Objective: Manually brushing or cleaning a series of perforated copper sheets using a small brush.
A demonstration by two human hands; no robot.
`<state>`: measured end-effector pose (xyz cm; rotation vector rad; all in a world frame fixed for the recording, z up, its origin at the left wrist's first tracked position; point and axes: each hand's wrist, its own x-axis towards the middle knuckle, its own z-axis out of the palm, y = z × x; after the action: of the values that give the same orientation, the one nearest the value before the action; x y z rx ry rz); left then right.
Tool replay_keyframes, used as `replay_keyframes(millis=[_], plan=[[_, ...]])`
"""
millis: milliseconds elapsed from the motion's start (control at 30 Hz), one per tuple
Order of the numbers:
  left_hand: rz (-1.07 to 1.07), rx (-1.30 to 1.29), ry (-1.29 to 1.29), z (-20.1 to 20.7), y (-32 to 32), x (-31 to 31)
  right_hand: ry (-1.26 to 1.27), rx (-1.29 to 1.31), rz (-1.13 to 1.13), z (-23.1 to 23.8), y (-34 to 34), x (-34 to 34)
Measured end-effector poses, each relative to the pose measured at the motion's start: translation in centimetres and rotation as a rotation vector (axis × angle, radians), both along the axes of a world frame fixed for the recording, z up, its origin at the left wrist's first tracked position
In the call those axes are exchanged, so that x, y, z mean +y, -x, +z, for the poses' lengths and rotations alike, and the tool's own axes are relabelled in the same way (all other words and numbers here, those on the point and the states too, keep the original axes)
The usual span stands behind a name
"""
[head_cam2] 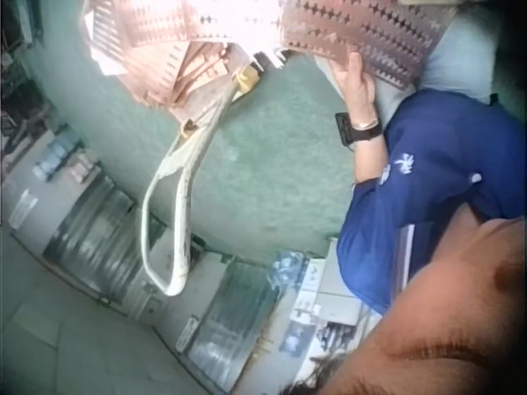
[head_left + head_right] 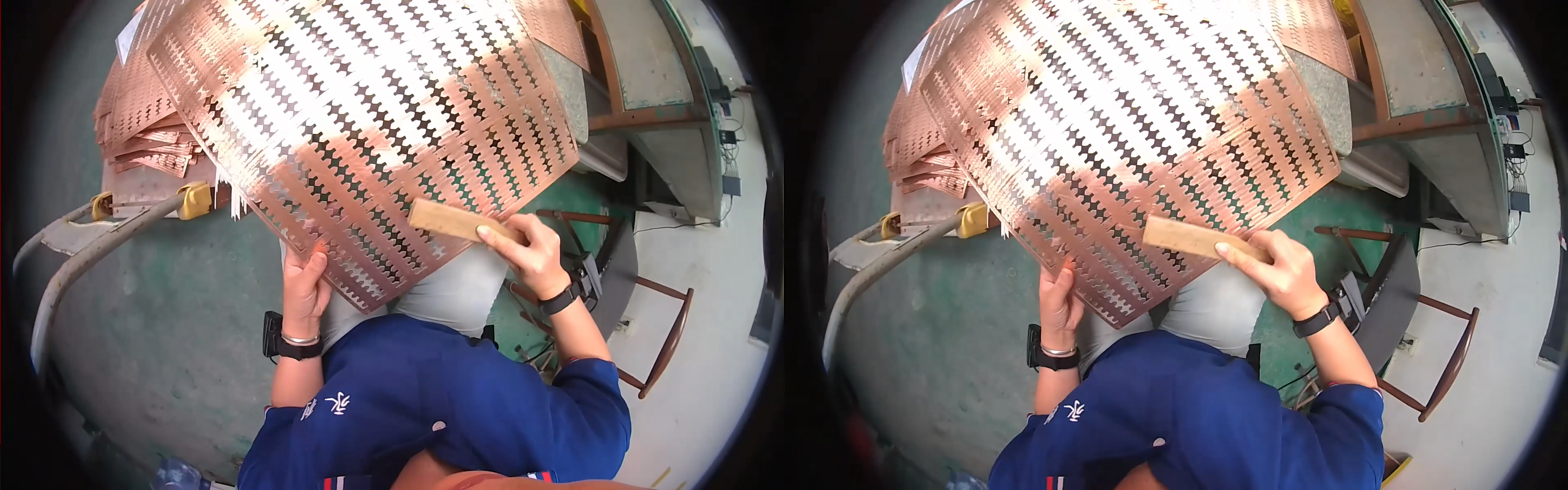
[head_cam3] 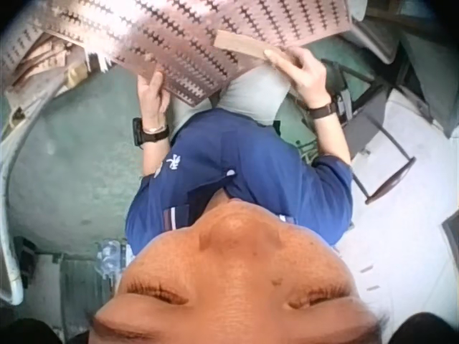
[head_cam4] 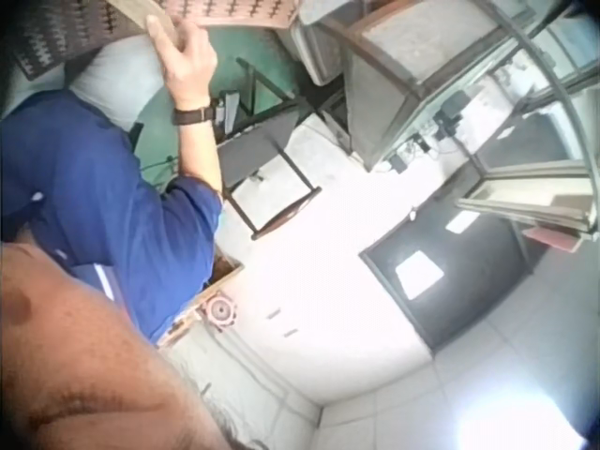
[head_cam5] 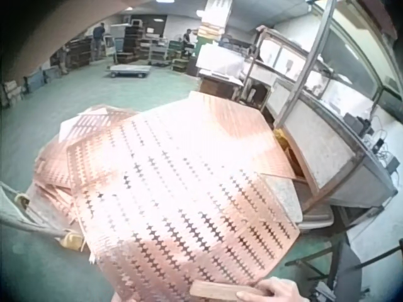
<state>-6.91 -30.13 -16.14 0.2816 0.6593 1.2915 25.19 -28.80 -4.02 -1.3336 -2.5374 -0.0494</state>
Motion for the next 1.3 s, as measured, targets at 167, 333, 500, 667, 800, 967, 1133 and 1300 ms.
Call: replay_keyframes(millis=[167,333,500,667,800,967,1133,1300], plan=[[0.031,-0.057,0.041,1.2,-0.6,0.3,-0.061,0.022,-0.182,0.6,-0.7,2.2],[0.014,-0.06,0.01,1.4,-0.7,0.6,-0.144,0.055,-0.338,0.5,-2.9,3.0],[0.022,-0.039,0.012,1.3,-0.7,0.6,-0.125,0.078,-0.26,-0.3,-2.2,2.7],[0.023,-0.05,0.002,1.3,-0.7,0.5,-0.151,0.045,-0.155,-0.9,-1.5,1.6],[0.03,-0.038,0.002,1.8,-0.8,0.6,-0.17,0.01,-0.398,-0.3,-3.3,2.2],[0.019,-0.06,-0.003,1.2,-0.7,0.4,-0.108,0.131,-0.213,-2.0,-1.7,-0.7],[0.042,-0.024,0.01,1.1,-0.7,0.6,-0.233,0.141,-0.456,-3.3,-4.7,0.3],[0.031,-0.045,0.016,1.0,-0.9,0.9,-0.178,0.092,-0.317,-3.1,-2.6,-0.6]])
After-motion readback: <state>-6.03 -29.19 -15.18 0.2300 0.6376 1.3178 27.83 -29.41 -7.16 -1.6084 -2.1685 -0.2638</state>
